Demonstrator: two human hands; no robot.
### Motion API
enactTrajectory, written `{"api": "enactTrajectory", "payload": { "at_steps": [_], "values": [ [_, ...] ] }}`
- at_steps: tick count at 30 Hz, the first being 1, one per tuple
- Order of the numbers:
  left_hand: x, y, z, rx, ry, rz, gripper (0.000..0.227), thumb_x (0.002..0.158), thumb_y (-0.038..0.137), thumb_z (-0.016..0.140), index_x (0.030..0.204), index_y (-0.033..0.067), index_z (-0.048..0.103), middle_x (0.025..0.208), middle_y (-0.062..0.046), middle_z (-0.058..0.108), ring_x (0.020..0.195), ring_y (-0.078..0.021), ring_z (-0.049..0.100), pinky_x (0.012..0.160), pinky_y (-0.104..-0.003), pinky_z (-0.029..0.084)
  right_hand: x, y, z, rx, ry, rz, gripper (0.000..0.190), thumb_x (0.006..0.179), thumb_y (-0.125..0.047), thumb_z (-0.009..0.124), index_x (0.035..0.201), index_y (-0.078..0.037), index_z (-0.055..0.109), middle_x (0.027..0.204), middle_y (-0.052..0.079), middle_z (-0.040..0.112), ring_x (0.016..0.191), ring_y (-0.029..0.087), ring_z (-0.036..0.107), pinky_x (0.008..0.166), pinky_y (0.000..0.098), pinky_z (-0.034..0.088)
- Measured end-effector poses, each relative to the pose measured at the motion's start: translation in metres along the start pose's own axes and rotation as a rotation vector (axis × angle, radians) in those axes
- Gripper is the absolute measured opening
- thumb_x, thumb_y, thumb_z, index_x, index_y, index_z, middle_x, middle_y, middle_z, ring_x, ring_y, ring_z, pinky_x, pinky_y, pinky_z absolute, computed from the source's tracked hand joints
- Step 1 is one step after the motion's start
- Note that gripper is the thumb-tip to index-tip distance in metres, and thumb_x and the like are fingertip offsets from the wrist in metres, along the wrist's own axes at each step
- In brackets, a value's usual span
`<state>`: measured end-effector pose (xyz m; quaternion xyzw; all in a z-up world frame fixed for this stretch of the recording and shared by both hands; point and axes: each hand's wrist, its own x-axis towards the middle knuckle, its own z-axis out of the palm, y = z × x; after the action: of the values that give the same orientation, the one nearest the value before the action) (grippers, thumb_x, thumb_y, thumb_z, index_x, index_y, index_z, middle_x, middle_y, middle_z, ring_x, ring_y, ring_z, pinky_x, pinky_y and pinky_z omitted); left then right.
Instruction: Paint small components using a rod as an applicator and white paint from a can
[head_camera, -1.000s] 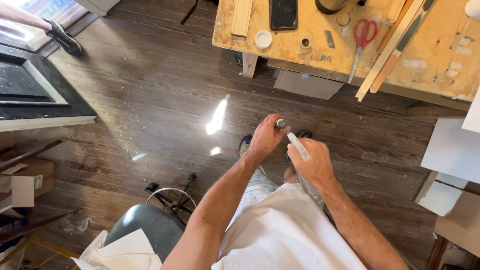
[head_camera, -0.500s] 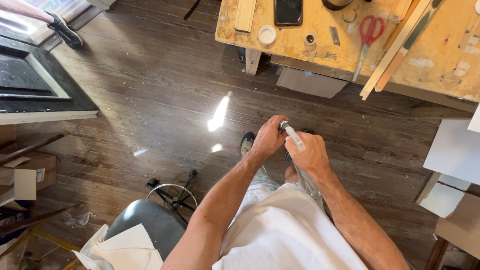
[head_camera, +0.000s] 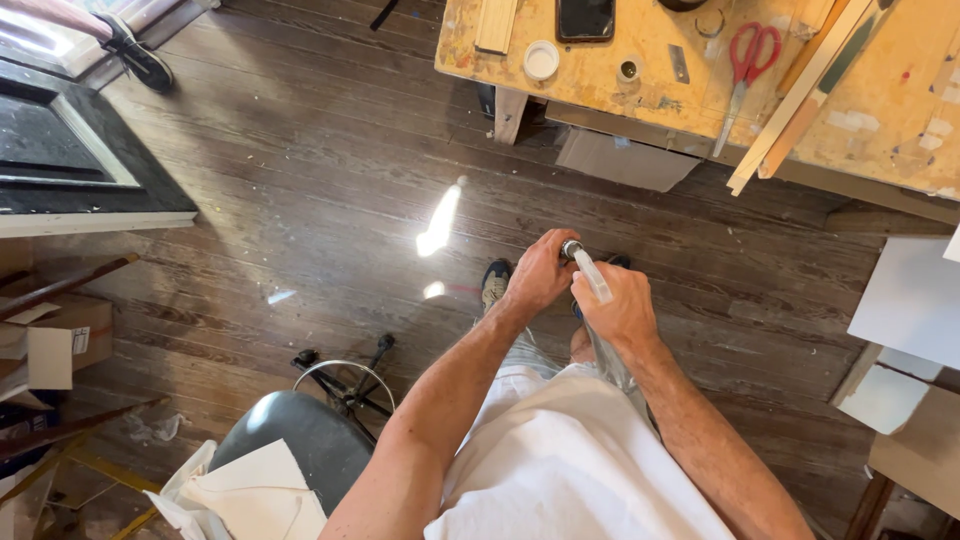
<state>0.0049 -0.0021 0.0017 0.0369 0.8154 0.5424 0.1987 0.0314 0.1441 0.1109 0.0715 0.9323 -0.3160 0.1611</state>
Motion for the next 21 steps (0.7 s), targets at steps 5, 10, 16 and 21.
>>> {"api": "enactTrajectory", "payload": {
  "at_steps": [5, 10, 16, 21],
  "values": [
    [-0.002, 0.005, 0.0, -0.01, 0.006, 0.022, 0.043, 0.083, 0.011, 0.068, 0.125, 0.0178, 0.062, 0.118, -0.013, 0.066, 0.104, -0.0423, 0.07, 0.089, -0.052, 0.061, 0.0, 0.009, 0.007, 0.025, 0.013, 0.03, 0.033, 0.085, -0.045, 0.067, 0.074, -0.014, 0.068, 0.067, 0.014, 0.068, 0.076, 0.04, 0.071, 0.069, 0.0487, 0.056],
    [0.002, -0.004, 0.005, -0.006, 0.0, 0.015, 0.044, 0.084, 0.013, 0.068, 0.126, 0.0204, 0.061, 0.118, -0.011, 0.066, 0.104, -0.0405, 0.07, 0.09, -0.052, 0.06, 0.001, 0.006, 0.006, 0.03, 0.003, -0.012, 0.033, 0.086, -0.044, 0.067, 0.072, -0.014, 0.065, 0.067, 0.015, 0.066, 0.075, 0.041, 0.07, 0.067, 0.0488, 0.055],
    [0.004, -0.004, 0.004, -0.002, 0.003, 0.004, 0.044, 0.084, 0.015, 0.069, 0.126, 0.0215, 0.061, 0.117, -0.01, 0.067, 0.104, -0.0402, 0.071, 0.09, -0.051, 0.061, -0.001, 0.002, 0.003, 0.053, -0.007, 0.017, 0.033, 0.086, -0.043, 0.067, 0.072, -0.013, 0.064, 0.066, 0.015, 0.065, 0.074, 0.041, 0.07, 0.066, 0.0489, 0.054],
    [0.005, -0.006, 0.002, -0.007, 0.003, 0.009, 0.043, 0.084, 0.015, 0.07, 0.126, 0.0209, 0.061, 0.117, -0.01, 0.067, 0.104, -0.0406, 0.07, 0.089, -0.052, 0.061, -0.002, 0.005, 0.004, 0.071, 0.021, -0.008, 0.032, 0.086, -0.042, 0.068, 0.072, -0.014, 0.065, 0.067, 0.016, 0.066, 0.075, 0.042, 0.069, 0.066, 0.0497, 0.053]
  ]
}}
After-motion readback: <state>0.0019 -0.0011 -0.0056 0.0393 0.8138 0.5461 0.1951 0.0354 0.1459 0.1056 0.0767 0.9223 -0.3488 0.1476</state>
